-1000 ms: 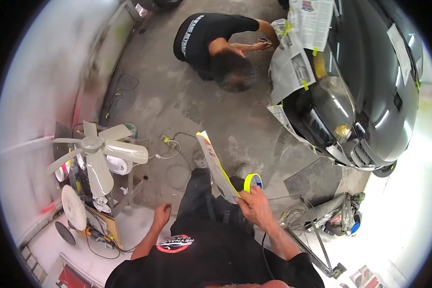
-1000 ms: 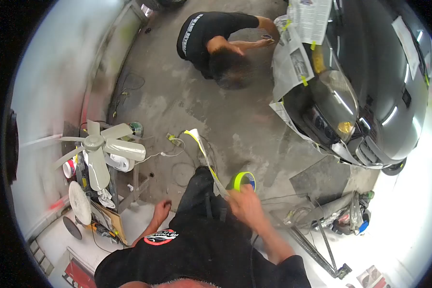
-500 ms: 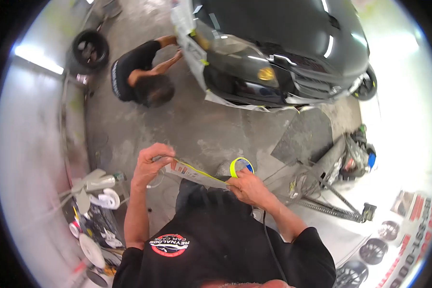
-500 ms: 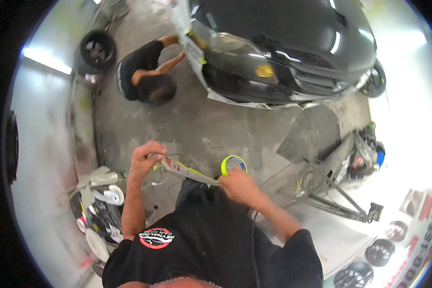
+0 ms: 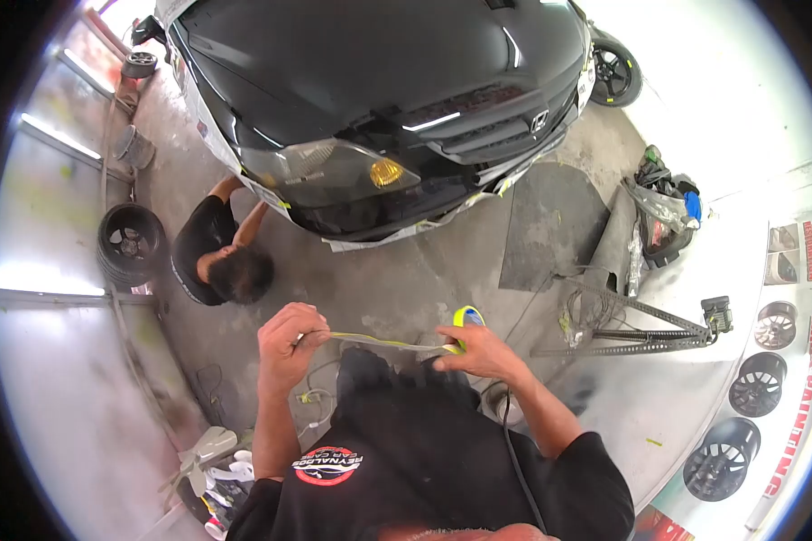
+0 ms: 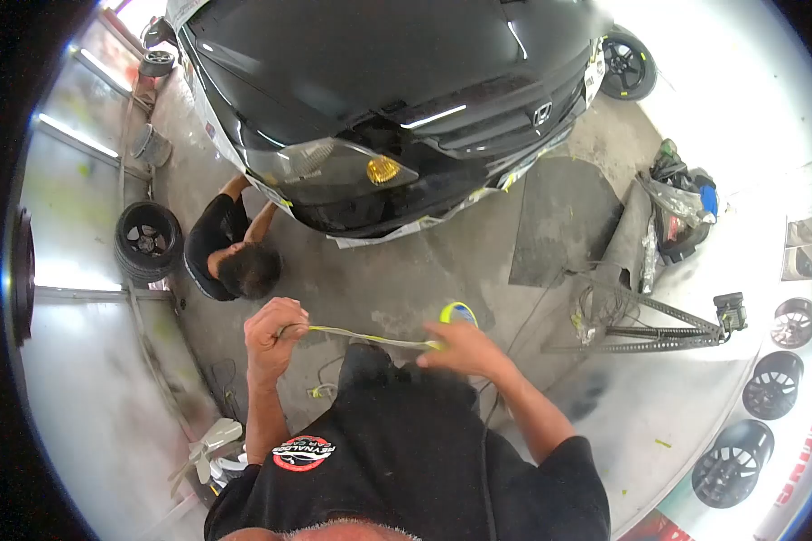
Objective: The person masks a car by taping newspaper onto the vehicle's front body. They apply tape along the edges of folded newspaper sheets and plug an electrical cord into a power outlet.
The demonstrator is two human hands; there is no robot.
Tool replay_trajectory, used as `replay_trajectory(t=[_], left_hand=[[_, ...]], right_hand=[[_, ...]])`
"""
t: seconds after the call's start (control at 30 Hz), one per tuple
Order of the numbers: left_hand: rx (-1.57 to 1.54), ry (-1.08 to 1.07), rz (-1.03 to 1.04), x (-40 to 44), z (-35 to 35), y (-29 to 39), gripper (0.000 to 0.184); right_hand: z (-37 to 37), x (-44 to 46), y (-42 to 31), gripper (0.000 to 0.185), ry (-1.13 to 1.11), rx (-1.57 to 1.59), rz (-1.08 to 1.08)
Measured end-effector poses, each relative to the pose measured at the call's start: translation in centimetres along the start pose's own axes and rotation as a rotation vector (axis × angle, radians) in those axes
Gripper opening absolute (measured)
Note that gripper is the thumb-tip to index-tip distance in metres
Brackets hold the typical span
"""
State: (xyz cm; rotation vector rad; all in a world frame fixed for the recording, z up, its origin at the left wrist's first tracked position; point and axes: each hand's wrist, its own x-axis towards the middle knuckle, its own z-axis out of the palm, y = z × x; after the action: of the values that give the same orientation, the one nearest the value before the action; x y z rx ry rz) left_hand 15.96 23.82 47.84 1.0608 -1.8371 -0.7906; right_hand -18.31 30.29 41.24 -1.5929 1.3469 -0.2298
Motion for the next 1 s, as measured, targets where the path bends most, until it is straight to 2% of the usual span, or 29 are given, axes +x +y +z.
replay_trajectory(t=[0.03,0.13,0.2,0.23,0.33,0.43,0.53,0.67,0.8,0.9,1.0], left_hand=[[-0.017,0.018,0.035,0.8,-0.6,-0.1,0.014],[-0.07,-0.001,0.053,2.6,-3.2,-1.5,0.018],[-0.039,-0.1,0.105,4.0,-4.4,-2.5,0.019],[-0.031,-0.163,0.125,4.6,-4.8,-3.1,0.02],[-0.03,-0.272,0.158,6.3,-5.7,-5.2,0.02],[-0.006,-0.416,0.225,8.6,-6.5,-6.3,0.02],[0.015,-0.599,0.259,10.8,-6.6,-7.3,0.022],[0.024,-0.71,0.336,12.4,-5.2,-8.3,0.02],[0.01,-0.701,0.34,11.2,-4.3,-7.8,0.02],[-0.027,-0.657,0.319,9.9,-3.6,-7.6,0.018],[-0.056,-0.581,0.28,8.2,-3.1,-7.3,0.017]], right_hand=[[-0.4,0.2,0.7,0.061,-0.021,0.073,0.019],[2.0,1.3,9.1,0.062,0.158,0.26,0.045],[2.3,2.4,9.9,0.054,0.303,0.251,0.218],[2.9,2.9,9.7,0.05,0.372,0.255,0.322],[4.7,5.6,8.1,0.037,0.561,0.223,0.424],[7.2,8.4,4.9,0.03,0.735,0.422,0.351],[8.8,9.5,1.0,0.037,0.809,0.397,0.223],[10.8,9.5,-3.8,0.049,0.864,0.27,0.107],[12.8,7.6,-2.2,0.044,0.93,0.456,0.3],[13.9,4.8,2.2,0.038,0.895,0.273,0.496],[11.0,2.1,0.4,0.035,0.831,0.329,0.49]])
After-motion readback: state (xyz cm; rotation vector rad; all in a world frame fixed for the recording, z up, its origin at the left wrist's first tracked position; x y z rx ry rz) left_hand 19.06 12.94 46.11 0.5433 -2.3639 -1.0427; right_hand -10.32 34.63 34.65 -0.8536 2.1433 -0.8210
